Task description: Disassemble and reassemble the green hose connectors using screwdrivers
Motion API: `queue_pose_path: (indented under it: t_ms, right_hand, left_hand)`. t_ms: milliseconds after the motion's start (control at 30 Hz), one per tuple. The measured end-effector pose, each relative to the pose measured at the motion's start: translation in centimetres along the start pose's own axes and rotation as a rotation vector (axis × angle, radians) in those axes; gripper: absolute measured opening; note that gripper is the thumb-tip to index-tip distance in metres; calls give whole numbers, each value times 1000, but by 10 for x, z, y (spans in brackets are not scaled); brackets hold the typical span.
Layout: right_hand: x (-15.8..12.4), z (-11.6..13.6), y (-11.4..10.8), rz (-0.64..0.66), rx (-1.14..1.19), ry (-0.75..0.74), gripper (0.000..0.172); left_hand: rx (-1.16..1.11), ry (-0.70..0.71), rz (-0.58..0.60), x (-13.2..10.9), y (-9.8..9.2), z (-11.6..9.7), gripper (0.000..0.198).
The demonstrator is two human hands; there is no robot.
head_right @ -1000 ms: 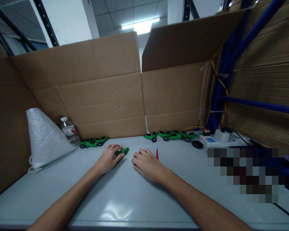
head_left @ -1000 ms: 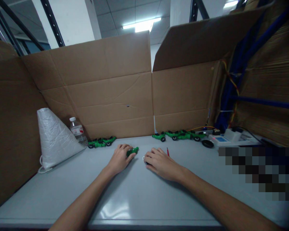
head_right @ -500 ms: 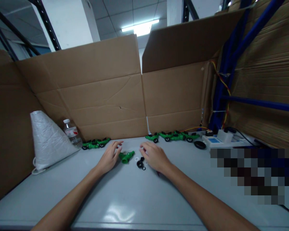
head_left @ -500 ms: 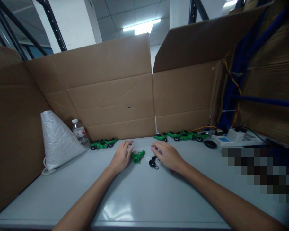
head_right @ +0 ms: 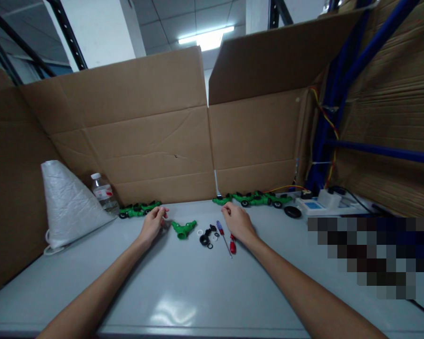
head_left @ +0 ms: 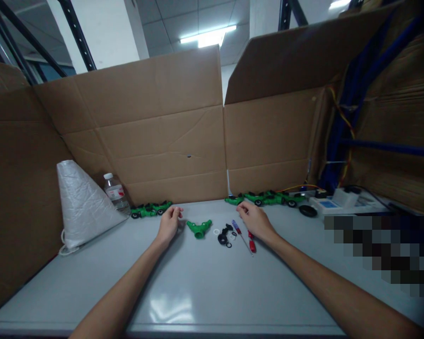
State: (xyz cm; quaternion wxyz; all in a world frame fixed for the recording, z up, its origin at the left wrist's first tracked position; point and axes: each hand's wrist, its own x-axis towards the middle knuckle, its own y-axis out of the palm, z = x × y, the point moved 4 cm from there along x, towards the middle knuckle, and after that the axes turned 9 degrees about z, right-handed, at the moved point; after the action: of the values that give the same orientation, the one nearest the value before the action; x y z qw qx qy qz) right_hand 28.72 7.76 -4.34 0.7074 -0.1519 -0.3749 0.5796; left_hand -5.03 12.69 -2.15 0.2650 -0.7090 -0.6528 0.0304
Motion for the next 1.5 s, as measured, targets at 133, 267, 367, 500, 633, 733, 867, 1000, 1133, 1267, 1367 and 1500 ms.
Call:
queue_pose_path:
  t_ms: [133, 267, 367, 500, 633, 733, 867, 1000, 1133, 1267, 1367, 1500]
  right_hand:
    - [-3, 8, -3, 24, -19, -43, 28]
    - [-8, 24, -3, 73, -60, -184, 26]
    - [-16, 41, 0, 129, -97, -305, 23]
    - [-30, 66, 2, 230, -79, -478, 21]
    - [-43, 85, 1, 359, -100, -594, 16]
    - [-51, 93, 3, 411, -153, -624, 22]
    - [-58, 98, 7, 471, -169, -631, 22]
    - [-60, 98, 8, 494, -200, -617, 21]
    - [-59, 96, 9, 486, -238, -590, 19]
    - [-59, 94, 12, 485, -262, -592, 17]
    - [-59, 93, 13, 487, -258, -594, 15]
    - [-58, 90, 15, 498, -239, -577, 11]
  left_hand:
    - [-8, -5, 17, -2, 3, -1, 55]
    - [50, 26, 32, -5, 5, -5, 51]
    - [124, 84, 43, -9, 7, -10, 43]
    - [320, 216, 56, -18, 9, -22, 30]
    - [533, 271, 7, -23, 9, -32, 29]
    - [568, 260, -14, -25, 7, -36, 30]
    - [587, 235, 54, -27, 11, -37, 34]
    - [668, 183, 270, -35, 25, -34, 47]
    - [715, 183, 419, -45, 36, -36, 54]
    - [719, 216, 440, -48, 35, -44, 55]
    - [713, 253, 442, -49, 34, -49, 56]
    - [712, 266, 450, -51, 35, -53, 57]
